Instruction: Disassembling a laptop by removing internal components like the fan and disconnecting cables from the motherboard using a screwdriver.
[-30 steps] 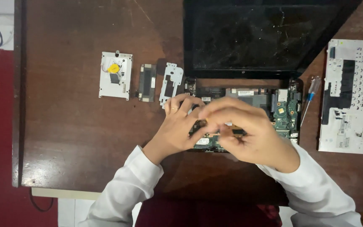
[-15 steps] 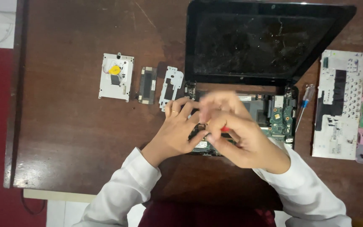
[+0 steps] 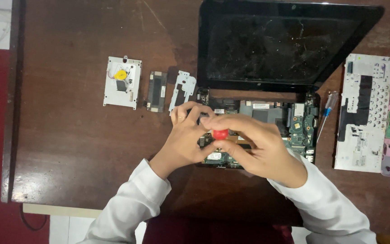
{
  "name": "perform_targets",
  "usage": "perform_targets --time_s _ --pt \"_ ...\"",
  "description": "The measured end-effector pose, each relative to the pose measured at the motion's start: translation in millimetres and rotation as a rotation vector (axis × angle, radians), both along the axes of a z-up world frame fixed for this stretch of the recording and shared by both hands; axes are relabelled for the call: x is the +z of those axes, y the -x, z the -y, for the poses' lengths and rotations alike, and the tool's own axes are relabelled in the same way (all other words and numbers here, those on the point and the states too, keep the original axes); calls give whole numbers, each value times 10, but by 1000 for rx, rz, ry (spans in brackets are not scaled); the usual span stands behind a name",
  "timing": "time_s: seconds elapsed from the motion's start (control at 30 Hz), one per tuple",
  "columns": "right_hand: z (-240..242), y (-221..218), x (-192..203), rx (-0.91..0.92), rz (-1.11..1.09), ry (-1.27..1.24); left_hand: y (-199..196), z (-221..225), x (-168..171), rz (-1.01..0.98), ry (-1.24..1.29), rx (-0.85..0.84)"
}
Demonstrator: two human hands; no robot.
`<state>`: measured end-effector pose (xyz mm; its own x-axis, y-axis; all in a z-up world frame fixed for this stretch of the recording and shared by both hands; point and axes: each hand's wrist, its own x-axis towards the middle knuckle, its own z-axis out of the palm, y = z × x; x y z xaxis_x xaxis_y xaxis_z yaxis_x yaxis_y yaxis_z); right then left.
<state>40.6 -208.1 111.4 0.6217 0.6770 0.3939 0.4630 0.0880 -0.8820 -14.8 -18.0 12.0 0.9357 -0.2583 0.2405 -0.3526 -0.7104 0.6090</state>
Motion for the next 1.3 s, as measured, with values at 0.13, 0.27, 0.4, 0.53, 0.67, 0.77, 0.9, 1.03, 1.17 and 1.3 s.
perform_targets --time_s 0.13,0.27,0.4,0.53,0.67,0.77,0.9,1.03,1.17,1.3 --pt "20 -22 54 0 82 69 14 31 -50 65 -44 35" --pt "48 12 80 -30 109 75 95 73 -26 261 -245 175" --pt "72 -10 173 -37 132 57 153 188 207 369 -147 162" --pt "85 -21 176 -51 119 50 251 305 156 372 -185 229" --pt "75 -25 137 -49 102 42 283 403 321 475 -292 261" --pt "74 -27 133 -41 71 44 365 486 343 504 -301 232" --pt "111 -23 122 -47 33 52 434 572 312 488 -358 251" --pt "133 -24 92 -109 -13 -44 446 479 221 416 -307 240" --pt "264 -36 66 -199 -26 -138 297 212 387 419 -262 335" --pt "326 -44 160 -246 -14 -137 213 76 391 357 -144 268"
